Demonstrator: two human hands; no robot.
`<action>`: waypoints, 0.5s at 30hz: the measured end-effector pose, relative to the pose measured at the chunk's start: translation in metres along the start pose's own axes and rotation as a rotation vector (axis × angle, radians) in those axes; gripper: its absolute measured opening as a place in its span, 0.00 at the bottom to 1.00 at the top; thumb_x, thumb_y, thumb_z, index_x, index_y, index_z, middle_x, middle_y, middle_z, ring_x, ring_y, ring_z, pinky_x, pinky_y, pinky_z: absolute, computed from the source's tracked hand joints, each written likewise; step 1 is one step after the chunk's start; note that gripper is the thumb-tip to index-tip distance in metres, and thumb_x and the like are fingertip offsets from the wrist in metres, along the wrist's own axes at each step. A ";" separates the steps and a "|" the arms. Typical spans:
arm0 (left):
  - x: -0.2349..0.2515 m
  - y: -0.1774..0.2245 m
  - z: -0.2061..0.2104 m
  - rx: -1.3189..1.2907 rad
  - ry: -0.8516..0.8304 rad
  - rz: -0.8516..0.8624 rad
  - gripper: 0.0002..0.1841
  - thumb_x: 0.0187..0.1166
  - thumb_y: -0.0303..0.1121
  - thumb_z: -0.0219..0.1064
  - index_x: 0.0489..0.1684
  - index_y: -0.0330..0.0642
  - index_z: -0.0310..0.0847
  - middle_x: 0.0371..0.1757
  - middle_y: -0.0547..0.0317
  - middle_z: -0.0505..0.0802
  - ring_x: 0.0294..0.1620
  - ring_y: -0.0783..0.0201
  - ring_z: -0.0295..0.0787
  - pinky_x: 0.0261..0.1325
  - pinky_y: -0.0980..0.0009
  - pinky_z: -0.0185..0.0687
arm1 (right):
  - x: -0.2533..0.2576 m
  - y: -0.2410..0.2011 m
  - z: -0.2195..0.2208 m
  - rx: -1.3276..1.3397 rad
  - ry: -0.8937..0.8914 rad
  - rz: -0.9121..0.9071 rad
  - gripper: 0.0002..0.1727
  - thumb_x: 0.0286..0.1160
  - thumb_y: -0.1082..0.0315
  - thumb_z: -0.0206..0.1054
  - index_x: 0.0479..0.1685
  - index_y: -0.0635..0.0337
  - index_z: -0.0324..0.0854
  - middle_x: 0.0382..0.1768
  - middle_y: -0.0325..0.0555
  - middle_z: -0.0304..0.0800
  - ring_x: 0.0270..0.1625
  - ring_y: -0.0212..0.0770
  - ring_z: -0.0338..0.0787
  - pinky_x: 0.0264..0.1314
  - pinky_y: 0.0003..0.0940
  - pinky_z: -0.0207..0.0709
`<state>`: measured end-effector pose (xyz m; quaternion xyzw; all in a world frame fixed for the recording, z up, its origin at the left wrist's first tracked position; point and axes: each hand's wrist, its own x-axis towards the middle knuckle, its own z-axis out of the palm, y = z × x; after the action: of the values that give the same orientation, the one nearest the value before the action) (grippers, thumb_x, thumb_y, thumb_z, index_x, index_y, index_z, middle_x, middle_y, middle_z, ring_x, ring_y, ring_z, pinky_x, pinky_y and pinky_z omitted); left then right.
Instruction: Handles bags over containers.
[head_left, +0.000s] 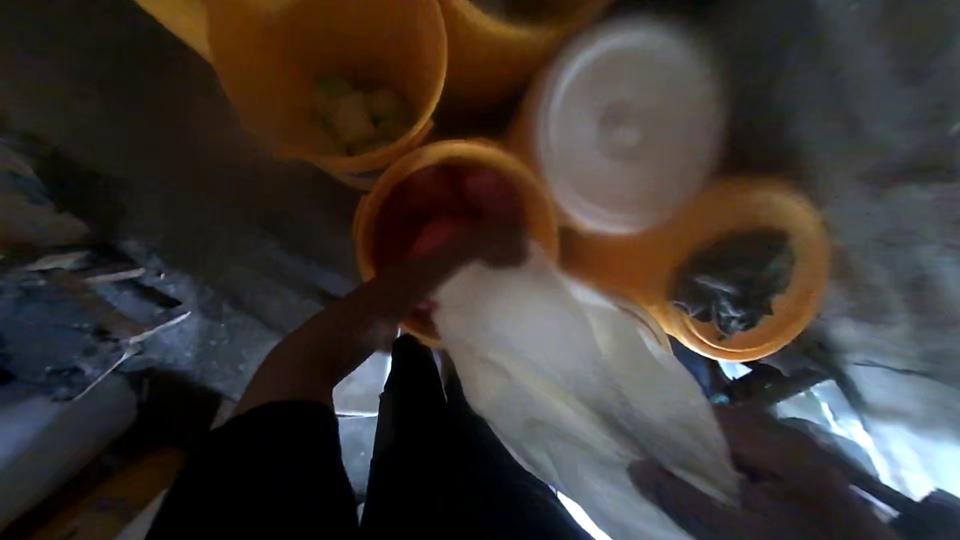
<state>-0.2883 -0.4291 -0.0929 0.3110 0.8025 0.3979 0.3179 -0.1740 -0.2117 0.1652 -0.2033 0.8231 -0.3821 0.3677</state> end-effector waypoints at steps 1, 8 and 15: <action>-0.018 -0.002 -0.002 -0.063 0.085 -0.054 0.15 0.85 0.34 0.62 0.50 0.31 0.91 0.49 0.38 0.93 0.53 0.42 0.90 0.60 0.41 0.80 | 0.013 -0.023 0.003 0.031 0.004 0.010 0.14 0.69 0.68 0.73 0.34 0.78 0.85 0.30 0.54 0.91 0.37 0.22 0.86 0.47 0.17 0.78; -0.157 0.001 0.149 -0.940 0.832 -0.989 0.18 0.90 0.35 0.59 0.67 0.30 0.80 0.59 0.34 0.90 0.58 0.44 0.89 0.64 0.46 0.84 | 0.028 -0.019 0.018 0.073 0.250 0.107 0.11 0.56 0.64 0.80 0.37 0.42 0.85 0.36 0.07 0.90 0.43 0.05 0.86 0.46 0.10 0.84; -0.081 -0.001 0.243 -1.822 1.372 -0.901 0.20 0.94 0.36 0.47 0.71 0.32 0.75 0.59 0.41 0.88 0.57 0.55 0.86 0.60 0.55 0.85 | 0.041 -0.031 0.006 0.104 0.429 0.240 0.22 0.50 0.79 0.73 0.43 0.42 0.80 0.34 0.06 0.89 0.39 0.07 0.87 0.44 0.11 0.84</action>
<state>-0.0552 -0.3831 -0.1893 -0.6042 0.2676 0.7495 0.0399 -0.1942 -0.2592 0.1677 0.0009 0.8797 -0.4121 0.2372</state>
